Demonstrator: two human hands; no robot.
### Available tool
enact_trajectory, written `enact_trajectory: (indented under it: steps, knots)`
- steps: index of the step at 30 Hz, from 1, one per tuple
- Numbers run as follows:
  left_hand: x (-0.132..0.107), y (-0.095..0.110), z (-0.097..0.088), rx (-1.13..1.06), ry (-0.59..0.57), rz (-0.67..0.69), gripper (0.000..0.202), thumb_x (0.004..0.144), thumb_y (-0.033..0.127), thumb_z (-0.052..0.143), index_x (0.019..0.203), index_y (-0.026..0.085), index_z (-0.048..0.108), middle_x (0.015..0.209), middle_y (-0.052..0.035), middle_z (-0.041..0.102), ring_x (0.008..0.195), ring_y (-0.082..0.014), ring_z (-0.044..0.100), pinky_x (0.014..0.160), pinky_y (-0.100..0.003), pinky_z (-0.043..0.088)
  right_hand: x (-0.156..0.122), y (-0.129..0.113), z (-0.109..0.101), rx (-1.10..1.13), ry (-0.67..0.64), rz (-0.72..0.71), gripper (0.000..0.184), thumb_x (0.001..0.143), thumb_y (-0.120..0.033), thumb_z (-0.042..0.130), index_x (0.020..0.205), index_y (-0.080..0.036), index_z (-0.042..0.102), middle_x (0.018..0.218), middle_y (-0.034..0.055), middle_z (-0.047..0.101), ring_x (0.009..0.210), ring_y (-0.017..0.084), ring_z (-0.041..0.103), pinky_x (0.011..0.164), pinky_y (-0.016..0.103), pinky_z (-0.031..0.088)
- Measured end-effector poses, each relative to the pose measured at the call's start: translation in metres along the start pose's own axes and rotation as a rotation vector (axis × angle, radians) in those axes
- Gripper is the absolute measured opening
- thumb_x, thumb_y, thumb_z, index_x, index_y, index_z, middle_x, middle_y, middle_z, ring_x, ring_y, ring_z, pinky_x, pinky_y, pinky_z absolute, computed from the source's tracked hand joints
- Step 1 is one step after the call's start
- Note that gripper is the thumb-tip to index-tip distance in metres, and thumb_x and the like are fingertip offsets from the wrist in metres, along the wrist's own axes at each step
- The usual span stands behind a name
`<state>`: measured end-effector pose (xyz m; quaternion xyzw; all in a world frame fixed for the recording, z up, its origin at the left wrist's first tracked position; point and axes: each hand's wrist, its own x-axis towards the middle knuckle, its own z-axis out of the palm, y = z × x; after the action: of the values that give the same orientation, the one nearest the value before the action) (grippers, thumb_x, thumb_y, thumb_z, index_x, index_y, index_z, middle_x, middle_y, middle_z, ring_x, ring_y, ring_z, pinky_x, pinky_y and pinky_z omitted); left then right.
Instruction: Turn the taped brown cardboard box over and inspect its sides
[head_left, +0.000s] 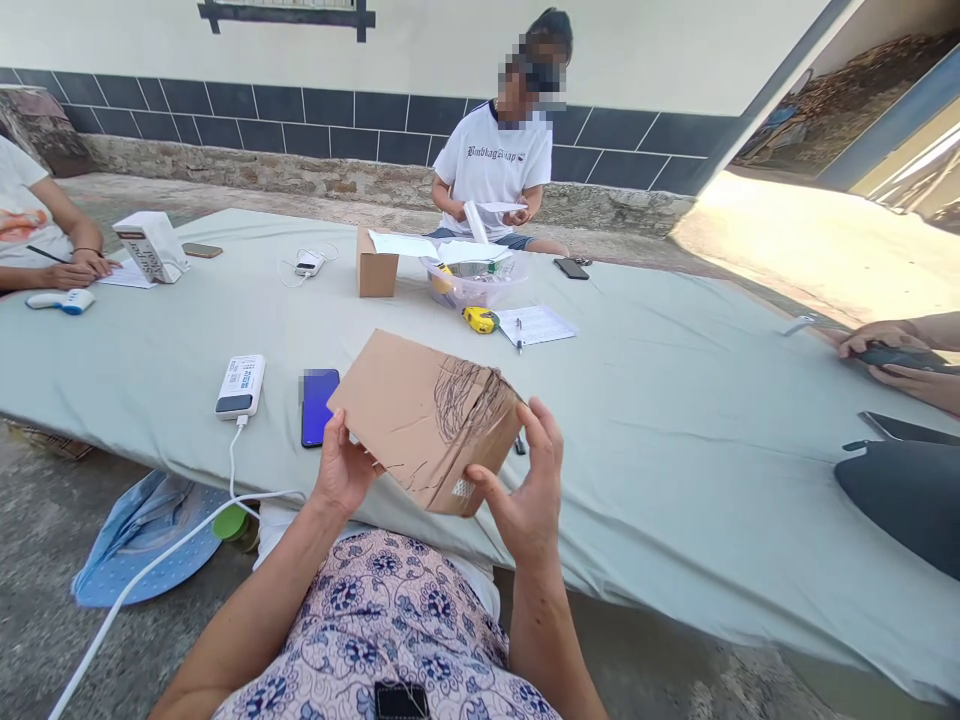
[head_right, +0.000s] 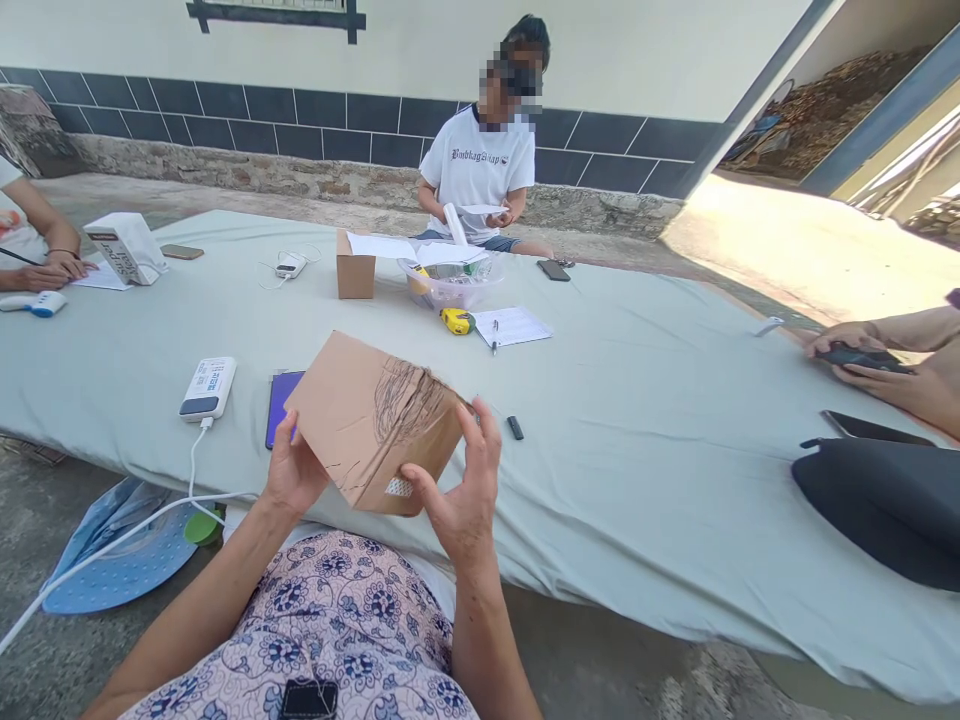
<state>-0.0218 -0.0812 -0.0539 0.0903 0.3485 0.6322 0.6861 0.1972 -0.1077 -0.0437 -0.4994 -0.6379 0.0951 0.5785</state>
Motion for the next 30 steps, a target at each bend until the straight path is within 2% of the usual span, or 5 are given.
enact_trajectory:
  steps: [8,13,18,23,30]
  knots:
    - [0.001,-0.002,-0.001,0.028,-0.153,-0.295,0.069,0.092,0.069,0.056,0.136,0.017,0.065,0.109,-0.0131,0.079,0.109,-0.0348,0.073,0.095,-0.048,0.059,0.0,0.008,-0.006,0.339,0.082,0.172,0.051,0.091,-0.063,0.062,0.123,-0.023,0.068,0.123,0.0128,0.071,0.118,0.033,0.067,0.101,0.05,0.053]
    - [0.005,-0.004,-0.008,0.158,-0.195,-0.293,0.071,0.091,0.075,0.051,0.131,0.02,0.069,0.116,-0.0127,0.078,0.108,-0.0315,0.073,0.088,-0.042,0.06,-0.002,0.011,-0.002,0.363,0.166,0.207,0.046,0.093,-0.062,0.057,0.116,-0.023,0.069,0.113,0.0089,0.071,0.108,0.029,0.067,0.096,0.046,0.052]
    - [0.008,-0.005,-0.011,0.161,-0.156,-0.345,0.055,0.093,0.065,0.057,0.123,0.019,0.068,0.101,-0.0098,0.076,0.082,-0.0247,0.073,0.072,-0.037,0.061,-0.001,0.012,-0.002,0.434,0.223,0.321,0.044,0.094,-0.059,0.058,0.115,-0.022,0.068,0.097,0.0045,0.069,0.086,0.02,0.063,0.08,0.035,0.053]
    - [0.009,-0.008,-0.005,0.022,-0.045,-0.321,0.047,0.091,0.055,0.066,0.12,0.019,0.063,0.083,-0.0059,0.068,0.069,-0.0233,0.07,0.067,-0.04,0.063,0.002,0.005,-0.001,0.434,0.145,0.334,0.054,0.092,-0.059,0.061,0.133,-0.025,0.06,0.121,0.0112,0.069,0.097,0.022,0.067,0.079,0.035,0.057]
    - [0.012,-0.007,-0.001,-0.003,0.119,-0.293,0.045,0.097,0.06,0.052,0.113,0.018,0.055,0.087,-0.0081,0.064,0.082,-0.0296,0.074,0.071,-0.048,0.065,-0.004,0.001,0.013,0.41,-0.139,0.228,0.098,0.085,-0.071,0.066,0.164,-0.035,0.021,0.167,0.0168,0.038,0.139,0.034,0.055,0.097,0.046,0.058]
